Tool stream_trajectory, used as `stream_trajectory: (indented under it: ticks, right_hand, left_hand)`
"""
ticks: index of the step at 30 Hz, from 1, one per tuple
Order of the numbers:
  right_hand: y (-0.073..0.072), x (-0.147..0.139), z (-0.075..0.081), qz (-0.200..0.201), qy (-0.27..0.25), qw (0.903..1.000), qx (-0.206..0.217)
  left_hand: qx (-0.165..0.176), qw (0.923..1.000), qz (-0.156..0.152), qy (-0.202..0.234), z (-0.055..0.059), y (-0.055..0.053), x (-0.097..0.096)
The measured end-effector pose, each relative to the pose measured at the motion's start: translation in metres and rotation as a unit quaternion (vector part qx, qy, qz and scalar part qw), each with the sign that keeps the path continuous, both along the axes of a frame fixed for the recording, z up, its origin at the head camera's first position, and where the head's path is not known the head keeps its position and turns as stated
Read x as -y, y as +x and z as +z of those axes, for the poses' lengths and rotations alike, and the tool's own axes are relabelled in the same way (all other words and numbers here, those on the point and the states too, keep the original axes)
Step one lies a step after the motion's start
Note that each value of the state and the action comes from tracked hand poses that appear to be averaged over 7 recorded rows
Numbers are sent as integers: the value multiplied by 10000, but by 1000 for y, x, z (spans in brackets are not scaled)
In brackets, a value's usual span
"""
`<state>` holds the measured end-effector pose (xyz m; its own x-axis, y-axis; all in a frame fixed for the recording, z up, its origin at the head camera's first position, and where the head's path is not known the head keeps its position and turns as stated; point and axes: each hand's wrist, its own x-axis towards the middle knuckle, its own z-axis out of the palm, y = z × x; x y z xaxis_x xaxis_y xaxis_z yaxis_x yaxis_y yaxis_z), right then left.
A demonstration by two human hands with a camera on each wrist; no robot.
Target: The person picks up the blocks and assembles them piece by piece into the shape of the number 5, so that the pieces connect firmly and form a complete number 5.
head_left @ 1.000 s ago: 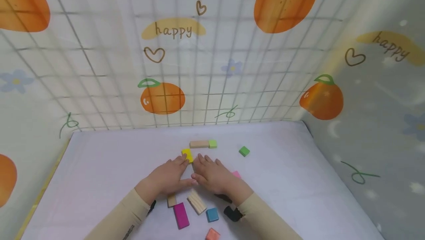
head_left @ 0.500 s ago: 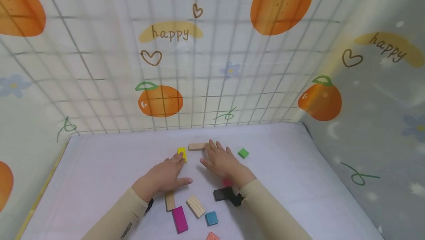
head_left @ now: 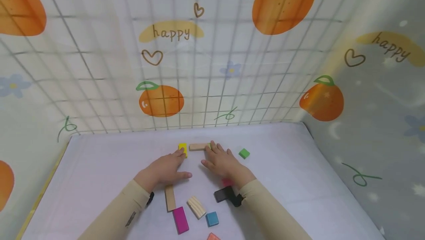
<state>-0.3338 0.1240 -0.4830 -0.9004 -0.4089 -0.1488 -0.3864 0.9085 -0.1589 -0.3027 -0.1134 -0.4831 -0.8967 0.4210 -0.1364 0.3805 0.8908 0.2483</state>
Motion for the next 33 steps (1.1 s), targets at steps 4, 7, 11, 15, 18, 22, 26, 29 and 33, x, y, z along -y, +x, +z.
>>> stream_trajectory:
  ticks: [4, 7, 11, 15, 18, 22, 26, 29, 33]
  right_hand:
    - [0, -1, -1, 28, -45, 10000, 15]
    - [0, 0, -1, 46, -74, 10000, -9]
    - [1, 1, -1, 41, -68, 10000, 19]
    - [2, 1, 0, -13, -78, 10000, 46]
    - [3, 0, 0, -33, -63, 10000, 38]
    - [2, 0, -1, -30, -20, 10000, 14]
    - [1, 0, -2, -29, -51, 10000, -13]
    - [1, 0, -3, -35, -69, 10000, -6]
    - [1, 0, -3, -60, -55, 10000, 9]
  left_hand:
    - [4, 10000, 13, -25, 2, 2, -1]
    - [15, 10000, 62, -34, 4, 3, -2]
    - [21, 10000, 3, -36, 4, 4, -4]
    - [-49, 9999, -62, -120, 1, 3, -8]
    - [-74, 9998, -50, -150, -1, 2, -9]
    - [-40, 9999, -40, -119, 0, 2, -10]
    - [-52, 9999, -53, -126, 1, 2, -10]
    - [-43, 9999, -80, -121, 2, 3, -10]
    - [-37, 9999, -133, -94, 2, 3, -10]
